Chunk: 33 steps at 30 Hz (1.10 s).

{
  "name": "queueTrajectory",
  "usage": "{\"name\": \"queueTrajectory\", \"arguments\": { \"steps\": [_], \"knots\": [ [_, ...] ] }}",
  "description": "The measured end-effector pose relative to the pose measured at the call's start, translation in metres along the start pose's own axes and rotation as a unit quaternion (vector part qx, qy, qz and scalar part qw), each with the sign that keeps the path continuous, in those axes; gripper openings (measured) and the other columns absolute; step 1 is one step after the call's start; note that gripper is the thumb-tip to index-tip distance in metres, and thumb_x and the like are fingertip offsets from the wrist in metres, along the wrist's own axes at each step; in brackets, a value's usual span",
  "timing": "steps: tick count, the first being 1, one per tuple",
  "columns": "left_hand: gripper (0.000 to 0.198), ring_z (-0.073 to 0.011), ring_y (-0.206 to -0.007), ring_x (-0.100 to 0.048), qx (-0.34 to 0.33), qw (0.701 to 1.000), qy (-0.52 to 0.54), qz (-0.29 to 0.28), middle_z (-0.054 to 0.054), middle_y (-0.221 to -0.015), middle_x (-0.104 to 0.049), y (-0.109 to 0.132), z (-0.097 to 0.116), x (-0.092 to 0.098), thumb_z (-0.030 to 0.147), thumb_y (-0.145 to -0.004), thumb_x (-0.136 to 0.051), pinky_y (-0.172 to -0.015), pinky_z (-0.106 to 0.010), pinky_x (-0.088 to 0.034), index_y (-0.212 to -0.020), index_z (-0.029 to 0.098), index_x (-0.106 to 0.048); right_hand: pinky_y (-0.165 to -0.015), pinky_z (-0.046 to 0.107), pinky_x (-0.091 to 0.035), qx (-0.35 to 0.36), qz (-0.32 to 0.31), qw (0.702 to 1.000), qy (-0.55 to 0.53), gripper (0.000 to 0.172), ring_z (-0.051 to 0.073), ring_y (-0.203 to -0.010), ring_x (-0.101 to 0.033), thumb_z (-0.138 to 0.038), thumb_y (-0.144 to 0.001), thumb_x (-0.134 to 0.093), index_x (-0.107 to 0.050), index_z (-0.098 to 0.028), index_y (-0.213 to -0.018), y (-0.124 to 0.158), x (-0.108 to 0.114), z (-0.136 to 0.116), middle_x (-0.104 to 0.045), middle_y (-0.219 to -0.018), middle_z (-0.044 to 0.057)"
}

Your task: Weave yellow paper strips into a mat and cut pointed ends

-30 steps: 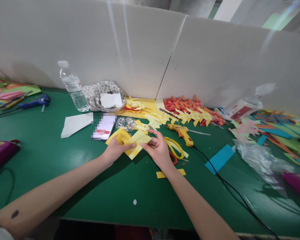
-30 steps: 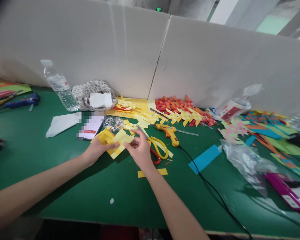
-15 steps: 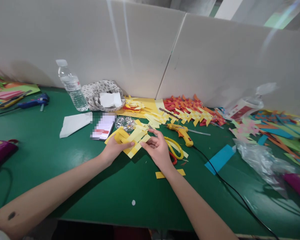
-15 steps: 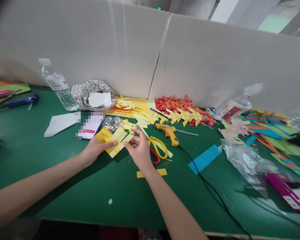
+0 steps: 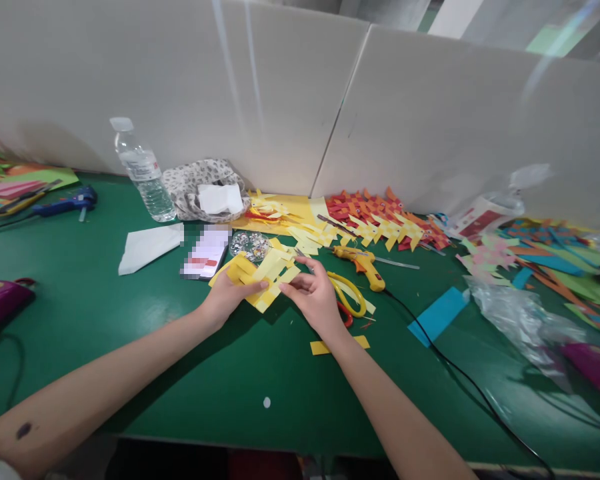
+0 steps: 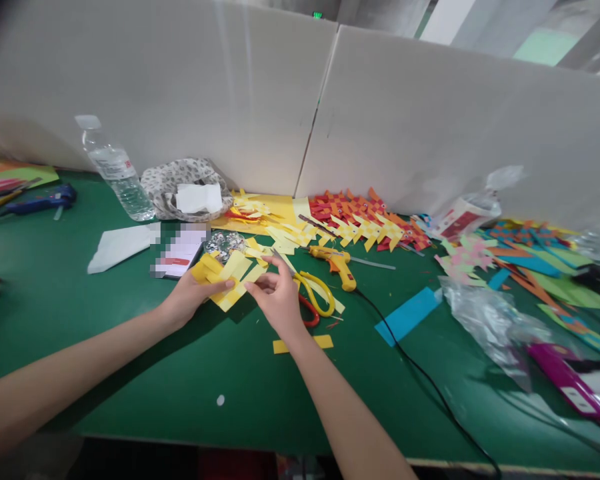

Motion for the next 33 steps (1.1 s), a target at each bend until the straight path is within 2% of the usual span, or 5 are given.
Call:
{"name": "queueTrajectory", "arguments": {
  "steps": [4, 8, 18, 28, 33],
  "knots": [
    [0.043, -0.0214, -0.087, -0.067, 0.001, 1.000, -0.004, 0.001, -0.006, -0.096, -0.071, -0.001, -0.001, 0.001, 0.027, -0.058, -0.081, -0.082, -0.036, -0.052, -0.096, 0.017, -0.063, -0.069, 0.034, -0.056, -0.017, -0.017, 1.000, 0.006, 0.062, 0.020, -0.071, -0.068, -0.029, -0.062, -0.077, -0.044, -0.025, -0.114, 0.000, -0.001, 0.002, -0.070, -0.076, 0.000],
    [0.045, -0.0219, -0.088, -0.067, -0.004, 1.000, -0.007, 0.001, -0.006, -0.098, -0.071, -0.001, 0.001, 0.000, 0.027, -0.059, -0.081, -0.082, -0.036, -0.053, -0.099, 0.017, -0.062, -0.074, 0.035, -0.056, -0.016, -0.039, 0.999, 0.009, 0.059, 0.021, -0.078, -0.069, -0.030, -0.065, -0.075, -0.045, -0.025, -0.116, 0.002, -0.003, 0.003, -0.071, -0.081, 0.002],
    [0.057, -0.0235, -0.096, -0.066, -0.034, 0.999, -0.002, -0.040, -0.009, -0.111, -0.068, 0.003, 0.007, -0.008, 0.028, -0.063, -0.079, -0.083, -0.035, -0.055, -0.112, 0.020, -0.053, -0.069, 0.034, -0.056, 0.003, 0.062, 0.998, -0.021, 0.060, 0.019, -0.067, -0.069, -0.030, -0.061, -0.078, -0.046, -0.024, -0.110, 0.000, 0.002, -0.005, -0.070, -0.069, -0.001],
    [0.049, -0.0255, -0.098, -0.065, -0.057, 0.996, -0.051, -0.042, -0.009, -0.110, -0.068, 0.007, 0.008, -0.009, 0.026, -0.062, -0.079, -0.087, -0.039, -0.052, -0.105, 0.017, -0.058, -0.069, 0.034, -0.056, -0.001, 0.019, 0.998, -0.053, 0.062, 0.019, -0.066, -0.068, -0.030, -0.061, -0.078, -0.043, -0.024, -0.112, 0.004, -0.009, -0.001, -0.069, -0.069, -0.002],
    [0.048, -0.0254, -0.099, -0.065, -0.054, 0.995, -0.065, -0.045, -0.009, -0.109, -0.069, 0.005, 0.009, -0.009, 0.025, -0.061, -0.079, -0.087, -0.037, -0.052, -0.104, 0.017, -0.058, -0.069, 0.035, -0.056, -0.011, 0.018, 0.996, -0.082, 0.068, 0.020, -0.073, -0.068, -0.031, -0.055, -0.081, -0.043, -0.024, -0.110, 0.001, -0.010, 0.000, -0.069, -0.083, 0.001]
  ]
}}
Point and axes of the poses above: each hand's wrist, its own y-axis away from the middle knuckle, its own x-axis out of the back of the hand, z = x × y, the point moved 2 cm from there along -y, towards the middle knuckle
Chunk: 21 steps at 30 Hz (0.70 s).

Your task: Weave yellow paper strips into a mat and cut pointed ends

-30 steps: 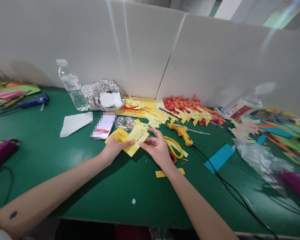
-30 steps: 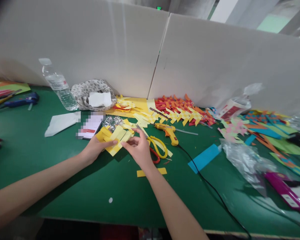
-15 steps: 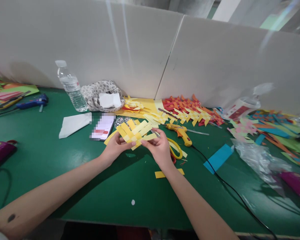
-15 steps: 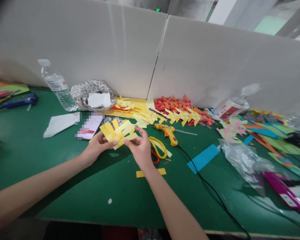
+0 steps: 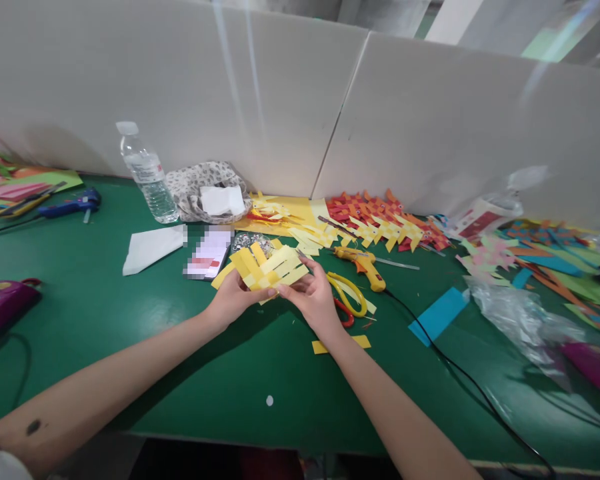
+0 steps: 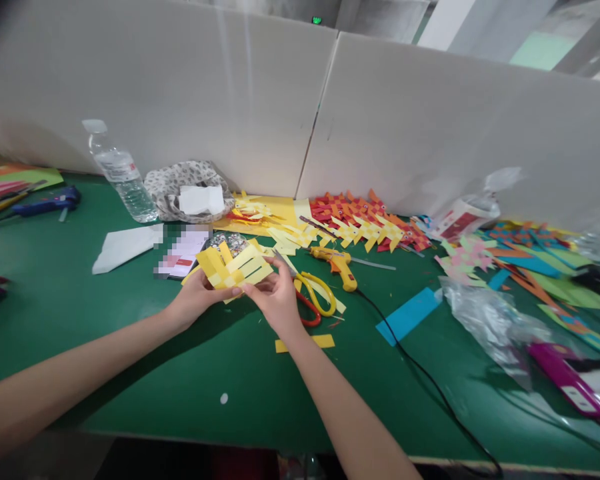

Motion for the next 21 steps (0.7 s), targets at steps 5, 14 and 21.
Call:
{"name": "queueTrajectory", "arguments": {
  "steps": [5, 14, 21],
  "knots": [
    [0.049, -0.0256, -0.097, -0.065, 0.013, 1.000, -0.011, -0.006, -0.007, -0.108, -0.069, 0.0009, -0.0035, -0.0001, 0.026, -0.058, -0.080, -0.084, -0.038, -0.053, -0.102, 0.019, -0.059, -0.073, 0.036, -0.055, 0.007, 0.015, 1.000, 0.017, 0.062, 0.022, -0.082, -0.067, -0.036, -0.060, -0.078, -0.045, -0.025, -0.111, -0.0006, 0.0032, -0.0062, -0.068, -0.090, 0.002],
    [0.040, -0.0259, -0.094, -0.066, 0.035, 0.998, 0.029, 0.038, -0.007, -0.102, -0.071, 0.0035, -0.0019, 0.0020, 0.041, -0.065, -0.075, -0.081, -0.036, -0.053, -0.097, 0.018, -0.066, -0.067, 0.036, -0.055, 0.003, -0.006, 1.000, 0.028, 0.061, 0.021, -0.070, -0.067, -0.038, -0.062, -0.076, -0.044, -0.026, -0.112, 0.0008, 0.0049, -0.0069, -0.068, -0.083, 0.001],
    [0.038, -0.0232, -0.084, -0.067, 0.039, 0.998, -0.018, 0.052, -0.007, -0.093, -0.072, 0.0005, -0.0060, 0.0050, 0.043, -0.064, -0.075, -0.072, -0.032, -0.054, -0.090, 0.016, -0.068, -0.069, 0.034, -0.054, -0.023, -0.025, 0.998, 0.044, 0.059, 0.019, -0.073, -0.066, -0.031, -0.061, -0.077, -0.048, -0.026, -0.111, 0.0018, 0.0052, -0.0052, -0.067, -0.080, 0.000]
  ]
}}
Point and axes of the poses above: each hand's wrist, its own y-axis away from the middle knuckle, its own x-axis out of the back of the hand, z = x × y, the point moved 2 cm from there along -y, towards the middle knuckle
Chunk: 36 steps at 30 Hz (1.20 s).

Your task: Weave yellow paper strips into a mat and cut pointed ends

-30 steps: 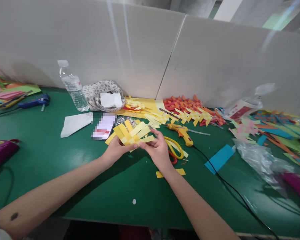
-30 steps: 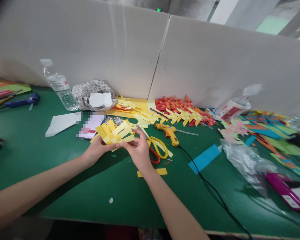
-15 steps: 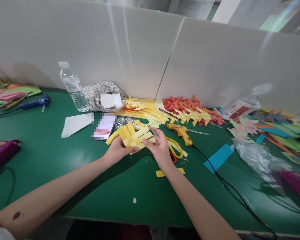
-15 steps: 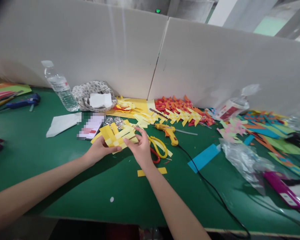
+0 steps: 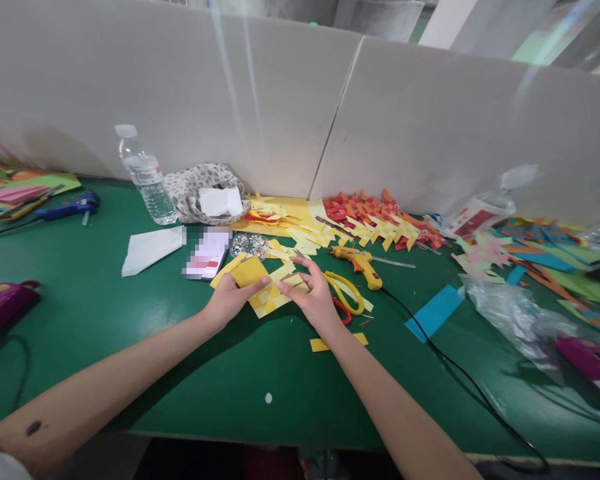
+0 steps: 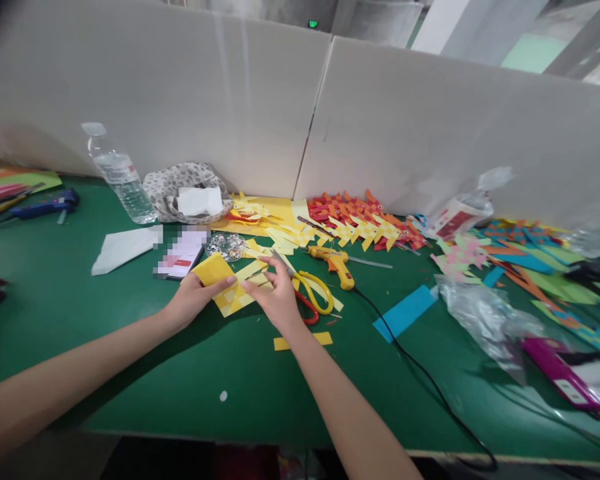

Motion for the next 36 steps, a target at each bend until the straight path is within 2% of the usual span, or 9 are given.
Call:
{"name": "queueTrajectory", "arguments": {
  "steps": [6, 12, 16, 21, 24, 32, 36],
  "knots": [
    [0.035, -0.0236, -0.083, -0.067, 0.006, 1.000, 0.000, 0.009, -0.006, -0.093, -0.072, 0.0001, -0.0010, 0.0004, 0.041, -0.062, -0.076, -0.070, -0.032, -0.055, -0.087, 0.017, -0.069, -0.067, 0.034, -0.052, 0.022, -0.008, 1.000, 0.013, 0.057, 0.019, -0.069, -0.065, -0.032, -0.062, -0.076, -0.048, -0.025, -0.111, -0.0012, 0.0032, -0.0007, -0.065, -0.072, -0.003],
    [0.033, -0.0217, -0.080, -0.067, -0.009, 1.000, -0.006, 0.003, -0.004, -0.090, -0.072, 0.0009, 0.0015, 0.0000, 0.042, -0.063, -0.076, -0.069, -0.030, -0.054, -0.086, 0.019, -0.068, -0.074, 0.037, -0.051, 0.029, -0.019, 0.997, 0.070, 0.057, 0.021, -0.081, -0.065, -0.030, -0.063, -0.075, -0.048, -0.025, -0.113, -0.0001, 0.0031, -0.0004, -0.066, -0.082, 0.000],
    [0.034, -0.0221, -0.081, -0.067, -0.013, 0.999, -0.023, -0.029, -0.005, -0.091, -0.072, 0.0017, 0.0009, -0.0011, 0.043, -0.064, -0.074, -0.070, -0.030, -0.054, -0.087, 0.018, -0.069, -0.077, 0.037, -0.049, 0.056, -0.021, 0.996, 0.065, 0.056, 0.021, -0.083, -0.064, -0.032, -0.065, -0.074, -0.047, -0.025, -0.113, 0.0003, 0.0016, -0.0035, -0.066, -0.080, 0.000],
    [0.033, -0.0235, -0.090, -0.066, -0.025, 0.996, -0.031, -0.078, -0.006, -0.098, -0.072, 0.0043, 0.0014, -0.0042, 0.040, -0.067, -0.074, -0.077, -0.031, -0.053, -0.092, 0.019, -0.069, -0.061, 0.028, -0.047, 0.071, -0.012, 0.997, 0.026, 0.054, 0.016, -0.071, -0.063, -0.033, -0.065, -0.074, -0.045, -0.023, -0.110, -0.0017, 0.0015, -0.0048, -0.065, -0.075, -0.002],
    [0.035, -0.0239, -0.097, -0.065, -0.036, 0.995, -0.017, -0.092, -0.005, -0.104, -0.071, 0.0055, 0.0042, -0.0061, 0.037, -0.067, -0.074, -0.083, -0.032, -0.051, -0.097, 0.020, -0.068, -0.056, 0.026, -0.045, 0.069, -0.003, 0.997, 0.035, 0.053, 0.014, -0.065, -0.061, -0.032, -0.065, -0.074, -0.046, -0.022, -0.108, -0.0028, 0.0021, -0.0038, -0.064, -0.073, -0.003],
    [0.034, -0.0246, -0.093, -0.066, -0.012, 0.997, -0.004, -0.070, -0.006, -0.100, -0.072, 0.0050, 0.0040, -0.0057, 0.043, -0.067, -0.072, -0.081, -0.032, -0.052, -0.090, 0.018, -0.070, -0.061, 0.029, -0.047, 0.080, -0.003, 0.995, 0.054, 0.056, 0.016, -0.072, -0.062, -0.032, -0.063, -0.074, -0.047, -0.024, -0.111, -0.0023, 0.0020, -0.0030, -0.064, -0.075, -0.002],
    [0.034, -0.0241, -0.091, -0.066, -0.008, 0.998, 0.001, -0.070, -0.005, -0.097, -0.072, 0.0048, 0.0020, -0.0049, 0.043, -0.068, -0.072, -0.079, -0.032, -0.052, -0.090, 0.018, -0.070, -0.071, 0.032, -0.048, 0.080, -0.016, 0.994, 0.077, 0.055, 0.018, -0.079, -0.063, -0.030, -0.064, -0.074, -0.047, -0.025, -0.111, -0.0017, 0.0020, -0.0031, -0.065, -0.077, -0.001]
  ]
}}
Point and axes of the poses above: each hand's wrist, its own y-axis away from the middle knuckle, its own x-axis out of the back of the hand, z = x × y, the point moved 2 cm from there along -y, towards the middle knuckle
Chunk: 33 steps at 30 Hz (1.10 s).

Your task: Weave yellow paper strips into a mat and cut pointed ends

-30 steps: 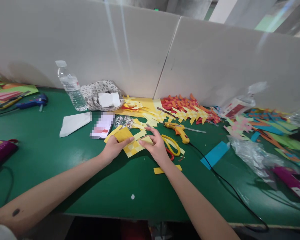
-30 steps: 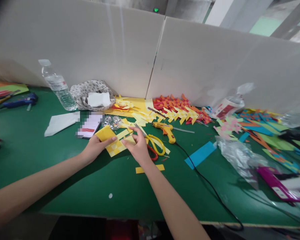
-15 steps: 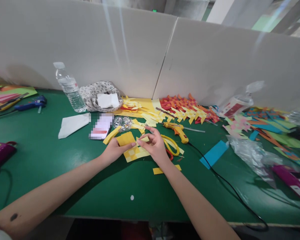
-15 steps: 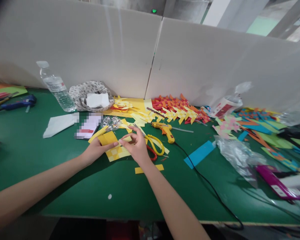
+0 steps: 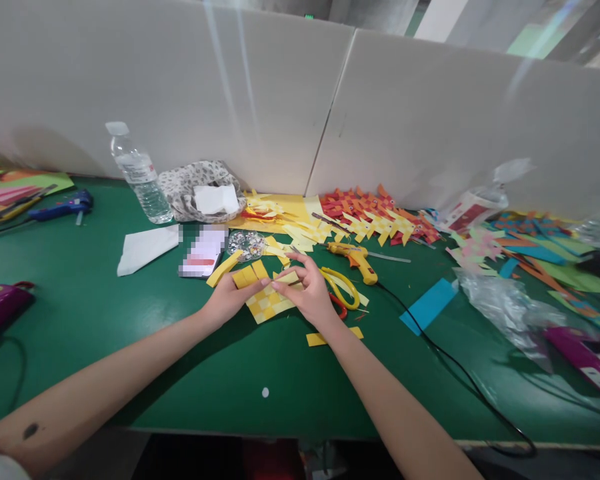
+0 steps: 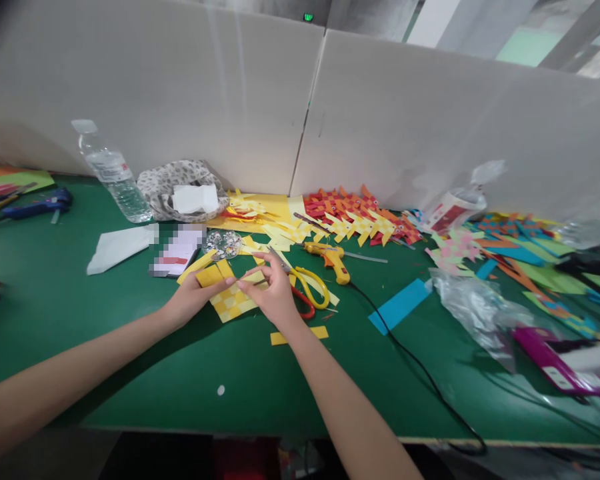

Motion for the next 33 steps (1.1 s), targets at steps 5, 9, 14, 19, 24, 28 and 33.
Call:
{"name": "queueTrajectory", "arguments": {
  "steps": [5, 9, 14, 19, 24, 28, 33],
  "knots": [
    [0.033, -0.0267, -0.080, -0.067, 0.004, 0.999, -0.022, 0.031, -0.004, -0.073, -0.071, -0.0002, -0.0006, 0.0017, 0.044, -0.063, -0.075, -0.068, -0.033, -0.054, -0.081, 0.017, -0.070, -0.083, 0.036, -0.045, 0.021, 0.006, 1.000, 0.006, 0.051, 0.018, -0.085, -0.062, -0.027, -0.066, -0.072, -0.047, -0.025, -0.111, -0.0009, 0.0019, 0.0020, -0.064, -0.079, -0.002],
    [0.031, -0.0264, -0.077, -0.066, 0.006, 0.999, -0.027, 0.039, -0.003, -0.065, -0.069, -0.0008, -0.0005, 0.0021, 0.044, -0.061, -0.075, -0.064, -0.032, -0.053, -0.076, 0.017, -0.069, -0.079, 0.035, -0.046, 0.009, 0.000, 1.000, 0.029, 0.054, 0.018, -0.082, -0.061, -0.030, -0.066, -0.073, -0.047, -0.025, -0.112, -0.0004, 0.0023, 0.0028, -0.063, -0.081, -0.001],
    [0.033, -0.0245, -0.076, -0.066, -0.004, 0.999, -0.038, 0.013, -0.003, -0.066, -0.069, -0.0012, 0.0002, 0.0013, 0.045, -0.064, -0.073, -0.065, -0.031, -0.052, -0.078, 0.016, -0.069, -0.080, 0.036, -0.045, -0.007, -0.013, 0.999, 0.041, 0.051, 0.017, -0.078, -0.060, -0.030, -0.066, -0.072, -0.048, -0.024, -0.110, 0.0003, 0.0009, 0.0009, -0.062, -0.076, -0.002],
    [0.034, -0.0214, -0.077, -0.065, -0.016, 0.999, -0.049, 0.007, -0.003, -0.080, -0.072, -0.0028, -0.0001, 0.0024, 0.045, -0.067, -0.071, -0.068, -0.029, -0.051, -0.082, 0.015, -0.071, -0.077, 0.036, -0.046, -0.015, -0.030, 0.999, 0.042, 0.050, 0.018, -0.080, -0.060, -0.028, -0.065, -0.072, -0.049, -0.024, -0.110, -0.0011, 0.0015, 0.0014, -0.061, -0.077, -0.001],
    [0.031, -0.0210, -0.085, -0.065, -0.011, 1.000, -0.027, 0.008, -0.004, -0.087, -0.073, -0.0046, -0.0018, 0.0025, 0.039, -0.064, -0.075, -0.077, -0.030, -0.050, -0.085, 0.017, -0.072, -0.072, 0.033, -0.048, -0.014, -0.099, 0.994, 0.036, 0.047, 0.018, -0.082, -0.062, -0.027, -0.066, -0.071, -0.051, -0.023, -0.108, -0.0014, 0.0004, 0.0050, -0.061, -0.078, -0.001],
    [0.032, -0.0216, -0.080, -0.066, 0.001, 1.000, -0.024, 0.011, -0.004, -0.084, -0.073, -0.0050, -0.0023, 0.0024, 0.041, -0.063, -0.075, -0.073, -0.031, -0.051, -0.084, 0.016, -0.070, -0.071, 0.033, -0.048, -0.024, -0.101, 0.994, 0.042, 0.046, 0.017, -0.079, -0.061, -0.026, -0.066, -0.070, -0.051, -0.023, -0.108, -0.0010, -0.0004, 0.0057, -0.061, -0.076, -0.001],
    [0.038, -0.0175, -0.080, -0.066, -0.011, 0.999, 0.043, 0.009, -0.004, -0.092, -0.072, -0.0055, -0.0005, 0.0026, 0.039, -0.066, -0.075, -0.073, -0.028, -0.052, -0.096, 0.018, -0.064, -0.069, 0.032, -0.048, -0.047, -0.025, 0.999, 0.005, 0.048, 0.017, -0.079, -0.060, -0.027, -0.064, -0.071, -0.051, -0.022, -0.106, -0.0028, 0.0012, 0.0056, -0.060, -0.076, -0.001]
  ]
}}
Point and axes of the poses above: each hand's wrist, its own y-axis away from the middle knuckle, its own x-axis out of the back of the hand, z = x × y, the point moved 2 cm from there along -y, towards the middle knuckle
